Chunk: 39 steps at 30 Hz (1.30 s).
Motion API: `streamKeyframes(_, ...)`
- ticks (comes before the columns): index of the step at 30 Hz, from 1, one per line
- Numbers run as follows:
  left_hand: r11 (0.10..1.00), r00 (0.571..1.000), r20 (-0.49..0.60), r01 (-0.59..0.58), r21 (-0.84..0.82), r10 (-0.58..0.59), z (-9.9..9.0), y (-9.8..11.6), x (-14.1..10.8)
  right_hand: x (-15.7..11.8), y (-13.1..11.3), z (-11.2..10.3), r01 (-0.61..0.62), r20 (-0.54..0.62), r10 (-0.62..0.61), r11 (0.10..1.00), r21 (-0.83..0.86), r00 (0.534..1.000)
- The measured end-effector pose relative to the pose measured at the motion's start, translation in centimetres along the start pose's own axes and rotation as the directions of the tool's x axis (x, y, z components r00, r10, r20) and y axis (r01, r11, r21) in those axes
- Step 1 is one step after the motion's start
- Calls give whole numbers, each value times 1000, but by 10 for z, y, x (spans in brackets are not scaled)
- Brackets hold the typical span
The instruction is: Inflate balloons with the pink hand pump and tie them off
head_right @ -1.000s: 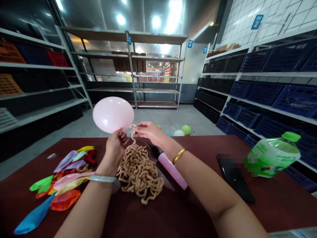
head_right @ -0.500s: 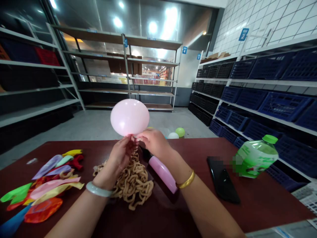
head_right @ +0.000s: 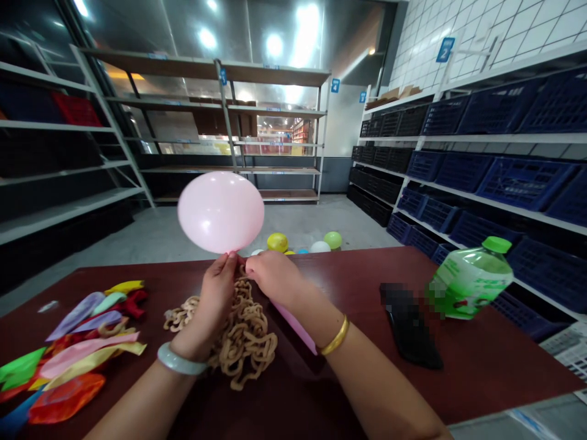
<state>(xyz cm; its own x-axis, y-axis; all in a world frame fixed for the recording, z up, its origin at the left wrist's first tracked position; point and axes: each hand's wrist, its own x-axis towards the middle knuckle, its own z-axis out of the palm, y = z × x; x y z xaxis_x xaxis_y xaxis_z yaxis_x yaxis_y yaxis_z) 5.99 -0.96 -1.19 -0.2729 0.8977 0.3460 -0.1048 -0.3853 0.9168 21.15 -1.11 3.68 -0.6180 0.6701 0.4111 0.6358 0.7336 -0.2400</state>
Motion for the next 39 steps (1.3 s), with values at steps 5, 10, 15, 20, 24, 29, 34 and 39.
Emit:
streamKeyframes(5,999,1000,19,-24,29,23,6,4,-7,2,-8,0,43,28,-43,999,-23,999)
streamKeyframes(10,995,999,43,-17,93,13,4,1,-6,1,-9,1,3,-23,-4,999,-54,1000)
streamKeyframes(15,989,998,67,-30,144,21,5,-6,-1,0,-8,6,-30,-97,16,988,-149,995)
streamKeyframes(20,994,984,144,100,43,-105,7,-10,0,0,1,7,-86,-112,75,991,-99,991)
streamKeyframes(24,957,949,162,282,-60,-270,8,-3,-5,2,13,4,-27,-122,30,999,28,992)
streamKeyframes(29,892,877,241,445,-82,-415,7,14,-7,2,17,-3,-66,-175,65,998,1,983)
streamKeyframes(34,869,814,357,494,-14,-457,7,17,-8,0,15,-10,-142,-197,122,985,-96,973)
streamKeyframes(39,955,935,239,217,201,-263,1,3,0,-1,19,-16,-111,-239,112,994,19,964)
